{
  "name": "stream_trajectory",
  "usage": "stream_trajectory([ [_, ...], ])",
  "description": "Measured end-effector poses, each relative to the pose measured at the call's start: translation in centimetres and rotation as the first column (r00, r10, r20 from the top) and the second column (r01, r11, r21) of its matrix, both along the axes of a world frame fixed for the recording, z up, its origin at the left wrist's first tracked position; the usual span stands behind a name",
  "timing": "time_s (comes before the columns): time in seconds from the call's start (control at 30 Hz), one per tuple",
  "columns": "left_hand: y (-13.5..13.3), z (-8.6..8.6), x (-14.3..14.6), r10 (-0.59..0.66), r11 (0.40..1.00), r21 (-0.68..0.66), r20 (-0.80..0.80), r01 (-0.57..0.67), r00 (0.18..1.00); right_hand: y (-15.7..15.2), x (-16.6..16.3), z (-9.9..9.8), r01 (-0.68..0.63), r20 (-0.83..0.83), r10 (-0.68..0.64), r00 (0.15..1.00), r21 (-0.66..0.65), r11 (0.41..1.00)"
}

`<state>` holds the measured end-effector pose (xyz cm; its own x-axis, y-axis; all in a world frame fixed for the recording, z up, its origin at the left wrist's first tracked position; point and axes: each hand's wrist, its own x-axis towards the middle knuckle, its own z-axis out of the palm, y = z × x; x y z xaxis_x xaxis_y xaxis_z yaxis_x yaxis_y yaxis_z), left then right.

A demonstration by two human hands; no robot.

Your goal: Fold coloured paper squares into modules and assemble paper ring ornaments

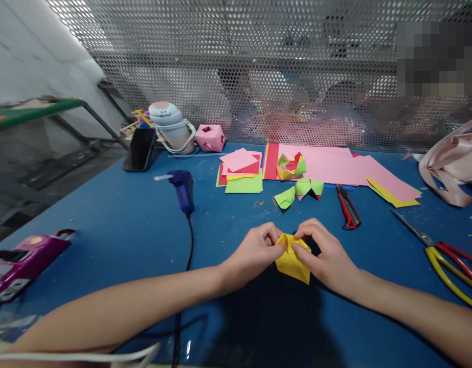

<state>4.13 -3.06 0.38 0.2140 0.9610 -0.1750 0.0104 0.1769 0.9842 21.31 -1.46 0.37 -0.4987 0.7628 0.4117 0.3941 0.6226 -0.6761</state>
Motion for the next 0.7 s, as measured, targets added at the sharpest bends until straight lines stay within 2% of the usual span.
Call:
stream_trajectory([
  [0.1,-0.04,0.27,0.09,0.004,1.0,-0.016,-0.001,-0.004,1.0,0.05,0.05,0.03,0.025,0.021,-0.024,0.999,-0.063,0.998],
  [0.4,0.09,0.48,0.2,-0.013,1.0,-0.016,0.026,0.014,1.0,0.05,-0.07,0.57,-0.012,0.058,0.023,0.998,-0.181,0.983],
  [0.7,0.17,0.54,0.19,-0.04,0.999,-0.025,0.018,0.041,0.999,0.16,-0.24,0.4,-0.003,0.054,0.014,0.998,-0.209,0.978],
])
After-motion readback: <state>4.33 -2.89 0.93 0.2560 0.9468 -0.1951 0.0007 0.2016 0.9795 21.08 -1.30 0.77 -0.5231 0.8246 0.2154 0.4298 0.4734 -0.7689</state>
